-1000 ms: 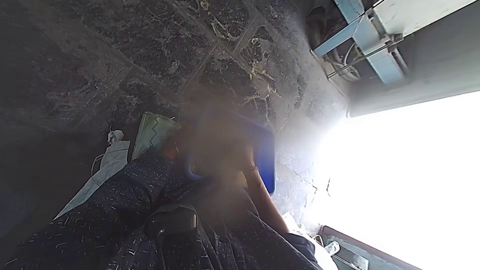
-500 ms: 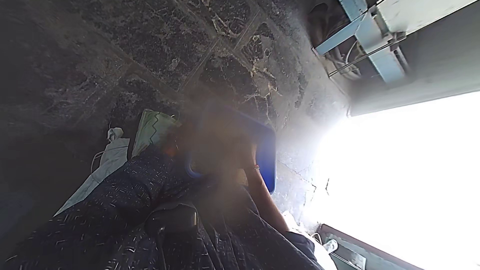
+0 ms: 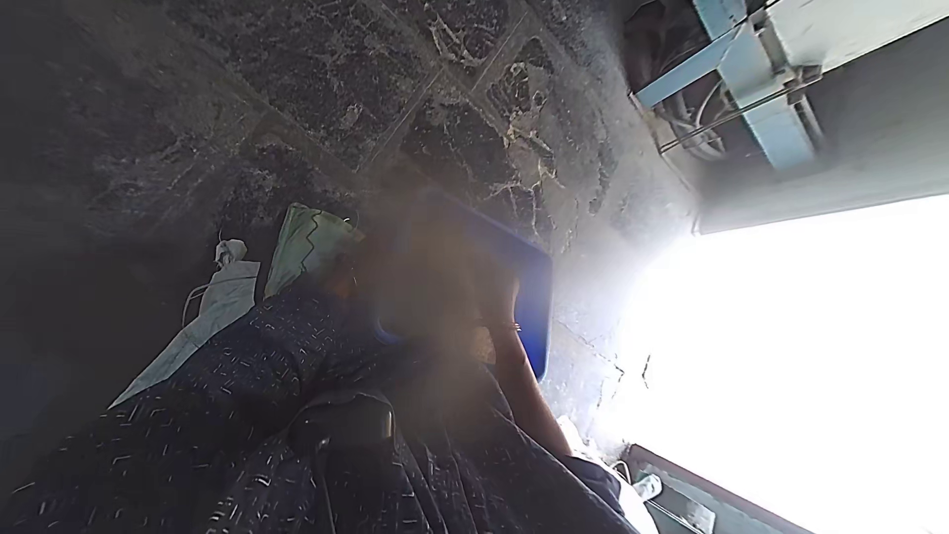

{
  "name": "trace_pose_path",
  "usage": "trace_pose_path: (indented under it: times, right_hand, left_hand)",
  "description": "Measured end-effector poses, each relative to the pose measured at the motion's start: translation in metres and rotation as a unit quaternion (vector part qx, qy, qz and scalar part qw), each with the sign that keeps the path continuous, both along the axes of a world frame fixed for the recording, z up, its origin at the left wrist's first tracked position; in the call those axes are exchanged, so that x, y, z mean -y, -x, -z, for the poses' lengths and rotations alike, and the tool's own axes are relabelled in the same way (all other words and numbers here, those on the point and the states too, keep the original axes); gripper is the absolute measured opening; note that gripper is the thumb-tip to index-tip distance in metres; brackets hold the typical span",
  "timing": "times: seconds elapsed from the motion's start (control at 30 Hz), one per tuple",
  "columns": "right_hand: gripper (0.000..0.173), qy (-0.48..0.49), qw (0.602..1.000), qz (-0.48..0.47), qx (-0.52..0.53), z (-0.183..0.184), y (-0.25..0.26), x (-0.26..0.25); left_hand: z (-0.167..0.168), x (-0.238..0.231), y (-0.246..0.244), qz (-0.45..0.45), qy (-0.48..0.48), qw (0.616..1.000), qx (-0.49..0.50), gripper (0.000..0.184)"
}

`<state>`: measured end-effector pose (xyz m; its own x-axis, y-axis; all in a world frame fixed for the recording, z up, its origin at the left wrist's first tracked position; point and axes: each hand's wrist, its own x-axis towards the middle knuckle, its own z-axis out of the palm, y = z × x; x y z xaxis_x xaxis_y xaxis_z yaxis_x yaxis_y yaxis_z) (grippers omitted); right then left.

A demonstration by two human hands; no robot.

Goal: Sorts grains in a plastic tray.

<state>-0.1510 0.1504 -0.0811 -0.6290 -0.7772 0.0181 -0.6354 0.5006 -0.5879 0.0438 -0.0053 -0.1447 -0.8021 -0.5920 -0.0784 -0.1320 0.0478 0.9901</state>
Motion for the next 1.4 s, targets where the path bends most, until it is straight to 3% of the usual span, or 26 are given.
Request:
trace_pose_path:
  times: [0.03,0.07,0.33,0.37,0.43,0.5,0.57,0.63,0.83,1.0,1.27,1.4]
  right_hand:
    - [0.048,-0.002,1.0,0.01,0.002,-0.001,0.0,0.0]
    - [0.047,-0.006,1.0,0.021,0.006,-0.002,0.0,0.001]
    - [0.023,0.005,0.997,0.048,0.056,-0.004,0.0,0.0]
    - [0.023,-0.009,0.998,0.043,0.055,-0.004,0.001,0.0]
    - [0.026,-0.075,0.996,0.024,0.052,-0.003,0.002,0.0]
    - [0.028,-0.16,0.986,-0.01,0.048,-0.003,0.003,0.002]
    - [0.026,-0.215,0.975,-0.045,0.038,0.001,0.002,0.004]
    - [0.024,-0.227,0.971,-0.07,0.027,0.0,0.0,0.004]
    - [0.02,-0.132,0.99,-0.05,0.024,-0.002,-0.002,0.0]
    - [0.03,-0.065,0.998,-0.018,-0.004,0.0,0.0,-0.001]
    - [0.044,-0.051,0.998,-0.019,-0.036,-0.001,0.0,-0.002]
    - [0.042,-0.105,0.994,-0.023,0.004,-0.002,0.001,0.0]
  left_hand:
    - [-0.034,-0.001,0.006,-0.01,-0.095,0.991,0.097,0.051]
    - [-0.049,-0.004,0.01,-0.03,-0.122,0.983,0.132,0.052]
    - [-0.05,-0.005,0.01,-0.035,-0.122,0.984,0.128,0.051]
    - [-0.037,-0.004,0.007,-0.026,-0.105,0.99,0.09,0.051]
    - [0.031,-0.008,0.007,-0.058,0.068,0.986,-0.14,0.049]
    - [-0.037,-0.005,0.007,-0.023,-0.09,0.991,0.092,0.052]
    - [-0.054,-0.008,0.012,-0.044,-0.109,0.982,0.151,0.049]
    - [-0.053,-0.008,0.011,-0.043,-0.105,0.983,0.145,0.048]
    - [-0.053,-0.008,0.01,-0.035,-0.099,0.984,0.141,0.048]
    - [-0.055,-0.007,0.009,-0.03,-0.096,0.985,0.141,0.05]
    - [-0.055,-0.008,0.009,-0.031,-0.094,0.985,0.138,0.045]
    - [-0.054,-0.009,0.01,-0.039,-0.103,0.985,0.131,0.047]
